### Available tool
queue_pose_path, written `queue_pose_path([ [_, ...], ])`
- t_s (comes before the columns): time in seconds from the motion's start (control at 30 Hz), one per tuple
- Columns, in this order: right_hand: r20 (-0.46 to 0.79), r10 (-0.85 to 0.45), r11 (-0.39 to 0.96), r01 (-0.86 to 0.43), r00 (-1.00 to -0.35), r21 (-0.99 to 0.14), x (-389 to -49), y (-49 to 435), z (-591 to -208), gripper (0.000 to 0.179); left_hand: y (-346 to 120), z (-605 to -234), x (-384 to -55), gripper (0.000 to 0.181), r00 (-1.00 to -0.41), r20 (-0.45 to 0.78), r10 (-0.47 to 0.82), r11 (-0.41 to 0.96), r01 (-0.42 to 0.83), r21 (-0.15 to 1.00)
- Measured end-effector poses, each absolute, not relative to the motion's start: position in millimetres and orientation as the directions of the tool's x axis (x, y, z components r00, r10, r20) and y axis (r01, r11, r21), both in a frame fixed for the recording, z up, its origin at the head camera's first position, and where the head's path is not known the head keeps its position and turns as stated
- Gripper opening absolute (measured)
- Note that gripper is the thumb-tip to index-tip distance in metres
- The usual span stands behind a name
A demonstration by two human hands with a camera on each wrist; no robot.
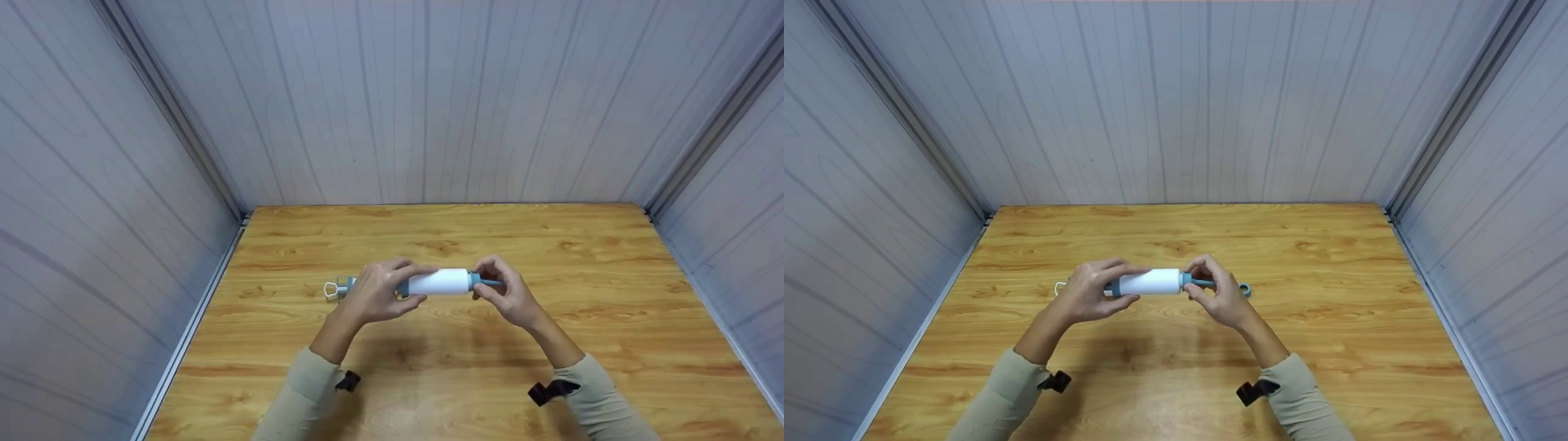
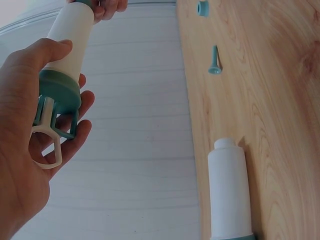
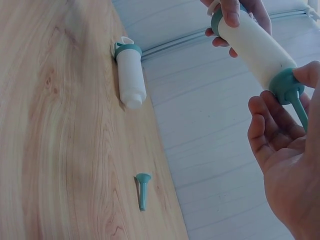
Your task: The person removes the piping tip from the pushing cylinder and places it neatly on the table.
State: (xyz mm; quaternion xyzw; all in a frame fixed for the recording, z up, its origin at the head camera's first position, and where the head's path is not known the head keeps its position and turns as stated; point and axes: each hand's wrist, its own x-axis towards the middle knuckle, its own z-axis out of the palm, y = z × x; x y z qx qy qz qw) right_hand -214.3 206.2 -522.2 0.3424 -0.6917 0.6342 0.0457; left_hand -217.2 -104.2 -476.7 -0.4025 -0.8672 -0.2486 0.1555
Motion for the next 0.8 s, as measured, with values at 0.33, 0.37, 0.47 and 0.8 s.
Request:
queue_pose_path([
  [0.33,0.467,-0.411,-0.011,-0.508,-0.783,-0.861,-214.0,205.7,-522.0,0.016,-103.9,-477.1,-217.0,0.049,-0.616,0.480,0.624,0.547,0.784,0.294],
  [0.37,0.468,-0.411,-0.015,-0.508,-0.782,-0.861,-213.8,205.7,-522.0,0.016,-103.8,-476.9,-217.0,0.049,-0.615,0.480,0.626,0.548,0.784,0.291],
  [0.47,0.477,-0.408,-0.036,-0.508,-0.779,-0.861,-213.3,206.1,-522.2,0.019,-103.7,-476.4,-217.0,0.049,-0.612,0.477,0.630,0.551,0.786,0.281],
  [0.8,0.505,-0.400,-0.068,-0.524,-0.765,-0.849,-212.6,205.9,-523.5,0.025,-103.4,-475.7,-217.8,0.050,-0.623,0.464,0.630,0.566,0.777,0.275],
])
